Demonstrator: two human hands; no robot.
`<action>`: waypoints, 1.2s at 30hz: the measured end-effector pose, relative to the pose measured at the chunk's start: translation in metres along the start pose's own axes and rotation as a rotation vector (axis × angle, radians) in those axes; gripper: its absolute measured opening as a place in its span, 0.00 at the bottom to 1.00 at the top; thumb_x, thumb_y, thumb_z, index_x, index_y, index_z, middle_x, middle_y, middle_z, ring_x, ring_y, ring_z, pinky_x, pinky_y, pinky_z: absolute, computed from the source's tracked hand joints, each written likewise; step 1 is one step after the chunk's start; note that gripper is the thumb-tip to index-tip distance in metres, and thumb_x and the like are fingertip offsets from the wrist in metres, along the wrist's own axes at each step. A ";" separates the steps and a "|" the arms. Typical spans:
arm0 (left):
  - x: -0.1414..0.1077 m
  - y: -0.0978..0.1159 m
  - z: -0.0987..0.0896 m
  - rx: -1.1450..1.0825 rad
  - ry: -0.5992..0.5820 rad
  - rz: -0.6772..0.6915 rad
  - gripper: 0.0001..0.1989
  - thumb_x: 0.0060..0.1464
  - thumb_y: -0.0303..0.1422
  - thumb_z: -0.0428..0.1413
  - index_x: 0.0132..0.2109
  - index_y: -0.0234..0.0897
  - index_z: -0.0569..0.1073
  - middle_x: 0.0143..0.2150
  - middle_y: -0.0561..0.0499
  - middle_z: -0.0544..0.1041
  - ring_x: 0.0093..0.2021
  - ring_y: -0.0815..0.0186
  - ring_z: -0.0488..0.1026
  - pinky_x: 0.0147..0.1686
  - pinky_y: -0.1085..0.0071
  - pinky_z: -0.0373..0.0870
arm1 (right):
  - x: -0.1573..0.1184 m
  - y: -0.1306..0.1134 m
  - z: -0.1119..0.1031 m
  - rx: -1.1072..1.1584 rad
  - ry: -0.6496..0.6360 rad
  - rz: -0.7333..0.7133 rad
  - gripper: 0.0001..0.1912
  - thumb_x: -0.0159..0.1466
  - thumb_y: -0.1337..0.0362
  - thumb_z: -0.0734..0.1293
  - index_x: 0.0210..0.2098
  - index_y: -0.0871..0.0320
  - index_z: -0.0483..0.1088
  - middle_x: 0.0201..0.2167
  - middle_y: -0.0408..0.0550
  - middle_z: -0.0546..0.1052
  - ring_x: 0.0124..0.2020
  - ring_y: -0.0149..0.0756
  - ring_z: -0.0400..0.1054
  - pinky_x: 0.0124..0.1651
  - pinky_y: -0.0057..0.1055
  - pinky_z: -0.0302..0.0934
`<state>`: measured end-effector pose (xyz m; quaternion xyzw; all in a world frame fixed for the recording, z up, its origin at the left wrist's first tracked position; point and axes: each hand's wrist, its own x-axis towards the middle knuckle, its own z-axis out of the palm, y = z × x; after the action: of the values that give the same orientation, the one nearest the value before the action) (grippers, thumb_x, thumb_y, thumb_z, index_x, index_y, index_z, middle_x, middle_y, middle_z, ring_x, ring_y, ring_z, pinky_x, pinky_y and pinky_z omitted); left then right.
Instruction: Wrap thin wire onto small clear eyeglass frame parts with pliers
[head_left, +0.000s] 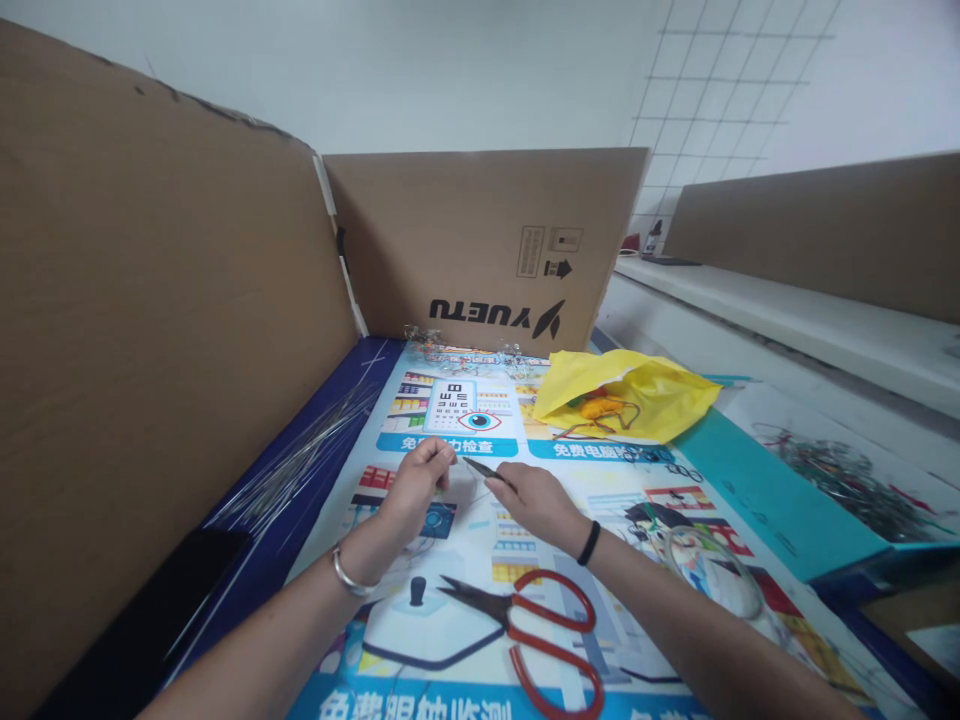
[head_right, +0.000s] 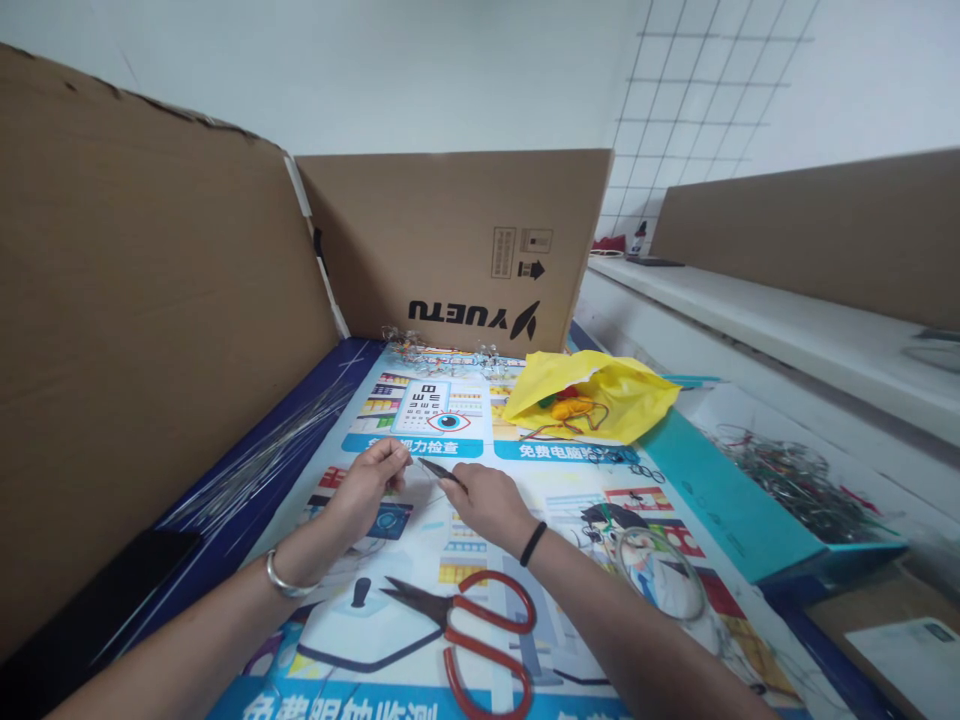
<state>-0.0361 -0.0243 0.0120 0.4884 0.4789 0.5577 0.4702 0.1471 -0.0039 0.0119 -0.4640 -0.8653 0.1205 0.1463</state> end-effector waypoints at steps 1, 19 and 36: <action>0.000 -0.001 0.000 0.004 0.002 -0.001 0.11 0.50 0.37 0.52 0.26 0.36 0.63 0.20 0.57 0.62 0.21 0.73 0.58 0.25 0.75 0.54 | 0.000 0.000 0.000 -0.003 -0.001 0.004 0.18 0.65 0.53 0.52 0.30 0.58 0.64 0.27 0.45 0.70 0.28 0.31 0.62 0.28 0.26 0.45; 0.007 0.008 -0.012 -0.062 -0.164 -0.225 0.19 0.48 0.47 0.53 0.36 0.33 0.71 0.35 0.46 0.73 0.31 0.66 0.70 0.29 0.72 0.63 | 0.002 0.007 -0.004 -0.030 -0.002 0.053 0.19 0.65 0.53 0.52 0.28 0.58 0.64 0.26 0.45 0.70 0.27 0.31 0.62 0.26 0.26 0.43; 0.011 0.000 -0.011 0.313 -0.248 -0.045 0.12 0.46 0.39 0.54 0.23 0.34 0.69 0.20 0.54 0.67 0.20 0.71 0.62 0.22 0.75 0.58 | 0.001 0.008 0.000 -0.007 0.026 0.012 0.18 0.64 0.52 0.53 0.28 0.57 0.64 0.27 0.45 0.69 0.28 0.31 0.62 0.28 0.25 0.45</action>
<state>-0.0484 -0.0144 0.0120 0.6097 0.5090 0.4013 0.4563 0.1528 0.0012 0.0096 -0.4714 -0.8609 0.1123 0.1551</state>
